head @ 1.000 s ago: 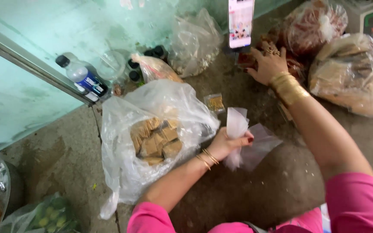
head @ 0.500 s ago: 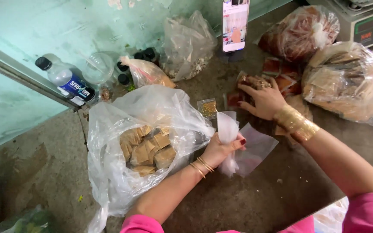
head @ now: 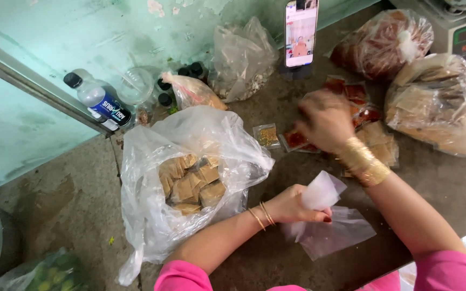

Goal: The person picks up small food items and packets from various bags and piles on a table, placing them into a small plastic bag by hand.

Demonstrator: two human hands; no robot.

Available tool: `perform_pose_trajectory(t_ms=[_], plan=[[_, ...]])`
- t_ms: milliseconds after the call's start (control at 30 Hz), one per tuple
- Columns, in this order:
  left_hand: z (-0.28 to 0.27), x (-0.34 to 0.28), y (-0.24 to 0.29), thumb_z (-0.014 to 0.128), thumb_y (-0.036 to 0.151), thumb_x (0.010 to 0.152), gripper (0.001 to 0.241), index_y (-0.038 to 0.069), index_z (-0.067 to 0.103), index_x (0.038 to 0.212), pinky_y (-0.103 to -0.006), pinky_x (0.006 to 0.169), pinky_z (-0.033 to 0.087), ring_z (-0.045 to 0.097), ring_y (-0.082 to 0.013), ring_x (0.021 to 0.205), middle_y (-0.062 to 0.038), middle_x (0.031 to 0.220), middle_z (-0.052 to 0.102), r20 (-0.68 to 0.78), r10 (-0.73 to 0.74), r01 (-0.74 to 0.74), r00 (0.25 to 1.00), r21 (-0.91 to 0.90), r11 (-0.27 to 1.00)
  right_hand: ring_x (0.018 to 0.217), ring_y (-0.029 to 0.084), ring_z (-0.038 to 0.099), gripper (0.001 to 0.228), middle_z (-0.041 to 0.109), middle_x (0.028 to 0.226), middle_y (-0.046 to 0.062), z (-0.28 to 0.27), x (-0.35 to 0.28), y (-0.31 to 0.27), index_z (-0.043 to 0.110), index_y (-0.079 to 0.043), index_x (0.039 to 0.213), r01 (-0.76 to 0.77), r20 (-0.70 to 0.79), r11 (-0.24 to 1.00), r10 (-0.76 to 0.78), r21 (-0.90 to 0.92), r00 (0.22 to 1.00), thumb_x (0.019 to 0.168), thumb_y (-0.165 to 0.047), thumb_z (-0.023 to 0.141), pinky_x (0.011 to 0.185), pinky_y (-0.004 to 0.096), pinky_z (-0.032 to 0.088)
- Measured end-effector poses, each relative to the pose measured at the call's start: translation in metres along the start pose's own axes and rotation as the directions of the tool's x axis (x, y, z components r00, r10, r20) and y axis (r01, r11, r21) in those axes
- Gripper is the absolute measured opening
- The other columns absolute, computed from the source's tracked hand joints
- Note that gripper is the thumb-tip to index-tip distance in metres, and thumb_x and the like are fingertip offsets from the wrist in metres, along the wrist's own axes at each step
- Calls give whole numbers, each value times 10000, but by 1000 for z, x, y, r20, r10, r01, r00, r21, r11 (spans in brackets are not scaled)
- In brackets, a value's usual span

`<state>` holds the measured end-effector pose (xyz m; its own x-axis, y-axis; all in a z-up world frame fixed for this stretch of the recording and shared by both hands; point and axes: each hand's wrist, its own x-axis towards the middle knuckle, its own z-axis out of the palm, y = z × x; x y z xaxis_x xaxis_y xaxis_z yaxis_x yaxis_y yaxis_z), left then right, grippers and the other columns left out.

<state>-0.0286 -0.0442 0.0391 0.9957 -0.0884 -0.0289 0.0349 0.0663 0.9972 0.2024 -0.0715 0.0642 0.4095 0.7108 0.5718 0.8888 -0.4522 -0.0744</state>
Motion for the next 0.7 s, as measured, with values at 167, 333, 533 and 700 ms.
perform_pose_trajectory(t_ms=[167,333,533,700], plan=[[-1,1,13,874,268,780,174,203,802,924,-207,777,529,675,-59,777,21,808,743,9,-44,44,999,30,999,1295,362,596,759,681,1326,140,56,22,-45,444,-219,1533,-51,486,975,-62,217,872,853,-448,689,1148,574,315],[-5,0,-3,879,310,816,192,199,806,955,-214,824,537,688,-62,823,20,855,759,15,-3,4,1000,-26,1000,946,371,754,402,790,905,120,36,22,-33,745,-272,1129,-71,440,966,-48,250,897,751,-409,740,916,492,546],[-1,-3,10,856,372,851,257,157,776,968,-286,868,524,675,-133,883,-13,901,746,-57,-11,11,998,-1,1000,873,361,724,339,750,844,115,-3,-15,-4,734,-124,925,-515,424,769,351,378,835,781,-429,773,788,486,546],[3,0,8,859,348,857,211,176,792,961,-221,846,532,674,-62,845,15,847,749,-187,25,-29,982,-20,999,973,303,724,510,759,872,-6,38,-37,0,536,-291,1078,-356,429,934,330,-22,841,719,-617,695,901,473,421]])
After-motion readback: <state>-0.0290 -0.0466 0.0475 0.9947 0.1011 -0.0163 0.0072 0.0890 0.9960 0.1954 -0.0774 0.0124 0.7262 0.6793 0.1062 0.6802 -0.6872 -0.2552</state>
